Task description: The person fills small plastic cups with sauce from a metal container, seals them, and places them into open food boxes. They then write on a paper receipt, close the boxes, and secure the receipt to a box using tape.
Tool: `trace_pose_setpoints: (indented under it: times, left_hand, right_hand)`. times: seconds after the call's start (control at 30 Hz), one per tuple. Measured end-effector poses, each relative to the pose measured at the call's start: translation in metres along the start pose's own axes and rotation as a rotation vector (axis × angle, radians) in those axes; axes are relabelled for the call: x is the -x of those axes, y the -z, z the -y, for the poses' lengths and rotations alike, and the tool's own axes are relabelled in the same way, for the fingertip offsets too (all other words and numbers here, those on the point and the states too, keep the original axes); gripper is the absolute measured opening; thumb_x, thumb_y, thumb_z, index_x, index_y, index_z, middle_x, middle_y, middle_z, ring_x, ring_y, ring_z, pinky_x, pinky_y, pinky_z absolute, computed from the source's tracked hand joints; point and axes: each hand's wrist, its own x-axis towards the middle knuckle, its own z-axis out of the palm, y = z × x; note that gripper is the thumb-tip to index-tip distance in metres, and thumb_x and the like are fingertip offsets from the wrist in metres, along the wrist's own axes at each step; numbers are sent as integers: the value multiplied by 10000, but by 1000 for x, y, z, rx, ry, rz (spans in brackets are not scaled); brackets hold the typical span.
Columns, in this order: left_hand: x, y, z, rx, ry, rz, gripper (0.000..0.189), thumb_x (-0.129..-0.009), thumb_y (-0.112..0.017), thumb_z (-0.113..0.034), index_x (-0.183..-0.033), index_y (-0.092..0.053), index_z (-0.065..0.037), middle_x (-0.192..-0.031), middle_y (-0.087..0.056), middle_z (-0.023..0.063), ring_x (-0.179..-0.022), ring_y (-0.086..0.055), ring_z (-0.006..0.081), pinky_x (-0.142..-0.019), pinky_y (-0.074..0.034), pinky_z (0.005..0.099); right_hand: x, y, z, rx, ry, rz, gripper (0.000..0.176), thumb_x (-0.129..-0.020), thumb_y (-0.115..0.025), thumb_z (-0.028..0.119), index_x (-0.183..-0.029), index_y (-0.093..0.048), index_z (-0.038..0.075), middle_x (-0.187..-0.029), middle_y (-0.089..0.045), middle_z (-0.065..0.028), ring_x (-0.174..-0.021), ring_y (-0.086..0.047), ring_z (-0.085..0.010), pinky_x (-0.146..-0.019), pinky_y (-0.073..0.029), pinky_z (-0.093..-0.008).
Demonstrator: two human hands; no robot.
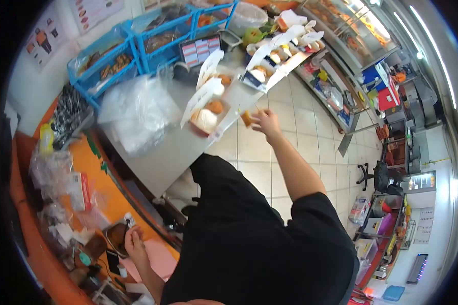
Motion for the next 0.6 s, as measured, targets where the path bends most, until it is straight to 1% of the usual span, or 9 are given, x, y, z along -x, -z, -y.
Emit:
trace_pose_setpoints:
  times: [0.07,0.2,0.27,0.3,0.33,0.37,0.47,0.57,0.6]
  left_hand:
    - [-19,-22,-4,6,-42,-42,264,-1104,-505,-96,-1304,-641,11,-1007,-657,55,-942,-627,135,-865,-515,286]
    - [-44,-76,8,75,-88,-62,351,-1069,-457,-25,-1395,-585,-4,-982,-655,62,-907,-628,150,-886,-525,304]
    - [-56,-111,41,194,-68,-229,360,-1065,-464,-21,-1407,-577,-14,-1002,-666,76,-896,-635,157,-903,-534,318]
    - [-57,-130,40,93,38,-254,364,-1058,-479,-20,-1408,-576,-20,-1012,-666,85,-882,-635,157,-907,-540,315]
    - [-58,-149,45,94,19,-271,364,-1058,-479,-20,-1408,-576,-20,-1012,-666,85,-882,-635,157,-907,-540,315]
    - [-60,-170,53,-76,74,-255,344,-1056,-486,-22,-1383,-590,-18,-1011,-667,84,-887,-635,158,-905,-537,310]
    - [-55,-243,75,-564,180,-146,263,-1059,-511,-59,-1287,-635,-14,-985,-688,75,-900,-647,162,-898,-531,300]
    - [-51,-287,202,-364,527,4,184,-1037,-507,-108,-1179,-601,-39,-961,-671,117,-926,-669,268,-800,-529,360]
    - [-52,-305,242,-133,710,104,191,-1042,-511,-150,-1174,-598,-42,-961,-670,123,-938,-671,295,-793,-531,378]
  right_hand:
    - [-18,40,-6,-82,-65,-74,387,-1047,-536,213,-1372,-480,11,-1253,-685,-168,-1064,-730,-317,-796,-668,-455]
    - [-100,138,-26,-172,-57,-258,402,-1040,-532,213,-1392,-452,36,-1251,-658,-176,-1072,-722,-332,-799,-671,-473]
    - [-164,181,-33,-220,-71,-403,390,-1061,-521,263,-1397,-470,73,-1272,-668,-156,-1056,-729,-327,-831,-660,-486]
    - [-192,197,-27,-231,-63,-385,390,-1061,-521,263,-1397,-470,73,-1272,-668,-156,-1056,-729,-327,-831,-660,-486]
    - [-225,212,-21,-313,-43,-451,376,-1059,-510,256,-1387,-474,77,-1266,-666,-151,-1044,-731,-324,-829,-660,-480]
    - [-263,226,-10,-398,-22,-517,362,-1056,-499,248,-1377,-478,82,-1260,-665,-146,-1032,-733,-322,-826,-660,-475]
    - [-394,291,15,-488,79,-470,404,-1059,-559,288,-1373,-436,66,-1265,-631,-174,-1040,-710,-325,-768,-670,-486]
    - [-503,349,63,-491,152,-528,403,-1056,-575,312,-1348,-452,62,-1261,-632,-164,-1033,-701,-312,-753,-671,-473]
    - [-538,367,67,-483,182,-530,393,-1053,-574,299,-1340,-457,57,-1258,-633,-160,-1034,-698,-308,-747,-672,-467]
